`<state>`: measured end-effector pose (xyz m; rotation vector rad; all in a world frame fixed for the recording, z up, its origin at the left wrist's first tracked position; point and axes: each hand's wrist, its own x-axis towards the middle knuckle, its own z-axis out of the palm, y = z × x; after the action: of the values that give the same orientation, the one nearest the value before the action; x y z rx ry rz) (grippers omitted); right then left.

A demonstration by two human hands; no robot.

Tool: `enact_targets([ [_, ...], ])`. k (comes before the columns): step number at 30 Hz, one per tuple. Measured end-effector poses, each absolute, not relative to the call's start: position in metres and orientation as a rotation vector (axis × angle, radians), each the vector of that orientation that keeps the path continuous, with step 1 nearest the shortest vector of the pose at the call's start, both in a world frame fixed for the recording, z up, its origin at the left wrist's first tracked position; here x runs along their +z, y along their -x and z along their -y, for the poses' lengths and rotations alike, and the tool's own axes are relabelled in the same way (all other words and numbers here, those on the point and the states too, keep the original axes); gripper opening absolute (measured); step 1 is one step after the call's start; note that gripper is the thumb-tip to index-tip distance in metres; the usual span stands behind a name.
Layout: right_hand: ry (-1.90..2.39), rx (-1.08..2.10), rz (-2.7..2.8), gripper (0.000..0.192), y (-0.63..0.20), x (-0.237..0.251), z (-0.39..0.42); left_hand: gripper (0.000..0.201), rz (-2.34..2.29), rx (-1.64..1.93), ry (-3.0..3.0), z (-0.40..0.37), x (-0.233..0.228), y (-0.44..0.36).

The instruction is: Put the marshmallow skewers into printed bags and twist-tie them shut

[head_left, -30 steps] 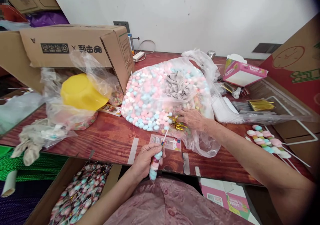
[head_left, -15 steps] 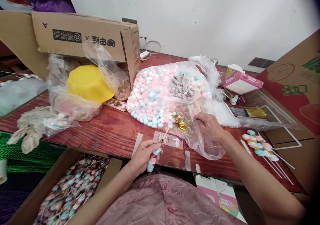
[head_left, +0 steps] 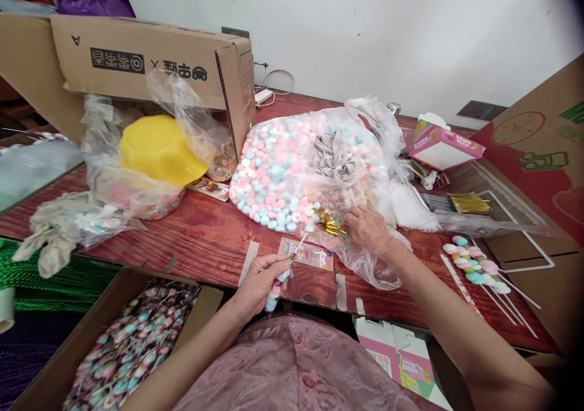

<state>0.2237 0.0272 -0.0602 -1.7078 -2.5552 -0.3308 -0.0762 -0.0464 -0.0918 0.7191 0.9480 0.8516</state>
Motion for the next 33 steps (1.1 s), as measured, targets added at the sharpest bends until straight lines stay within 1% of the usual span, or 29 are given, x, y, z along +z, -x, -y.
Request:
enact_targets([
  [4, 1.685, -0.289, 2.378, 0.025, -0.223, -0.049, -0.007, 0.038, -0.953, 0.836, -0.735, 0.046, -0.094, 0.072],
  [6, 1.578, -0.179, 2.273, 0.025, -0.207, -0.042, 0.012, 0.038, -0.96, 0.807, -0.749, 0.046, -0.092, 0.067],
  [8, 1.326, 0.091, 2.062, 0.018, -0.18, -0.039, 0.034, 0.037, -0.952, 0.776, -0.781, 0.044, -0.088, 0.06],
  [9, 1.197, 0.206, 2.014, 0.019, -0.164, -0.039, 0.044, 0.036, -0.942, 0.767, -0.807, 0.043, -0.086, 0.056],
  [11, 1.056, 0.36, 1.996, 0.028, -0.136, -0.045, 0.059, 0.033, -0.931, 0.764, -0.886, 0.041, -0.084, 0.051],
  [14, 1.083, 0.427, 1.904, 0.032, -0.112, -0.06, 0.068, 0.028, -0.963, 0.774, -1.01, 0.04, -0.083, 0.048],
  [19, 1.194, 0.58, 1.832, 0.032, -0.115, -0.074, 0.068, 0.022, -0.928, 0.757, -1.102, 0.042, -0.086, 0.052],
  [24, 1.247, 0.617, 1.838, 0.032, -0.117, -0.074, 0.07, 0.029, -0.953, 0.769, -1.122, 0.045, -0.085, 0.051],
  [28, 1.216, 0.545, 1.797, 0.034, -0.114, -0.076, 0.075, 0.031, -0.955, 0.811, -1.136, 0.046, -0.081, 0.051],
  [31, 1.219, 0.485, 1.64, 0.038, -0.112, -0.077, 0.085, 0.032, -0.97, 0.838, -1.13, 0.045, -0.077, 0.052],
  [33, 1.266, 0.539, 1.508, 0.028, -0.11, -0.078, 0.091, 0.033, -0.955, 0.856, -1.193, 0.045, -0.074, 0.052],
])
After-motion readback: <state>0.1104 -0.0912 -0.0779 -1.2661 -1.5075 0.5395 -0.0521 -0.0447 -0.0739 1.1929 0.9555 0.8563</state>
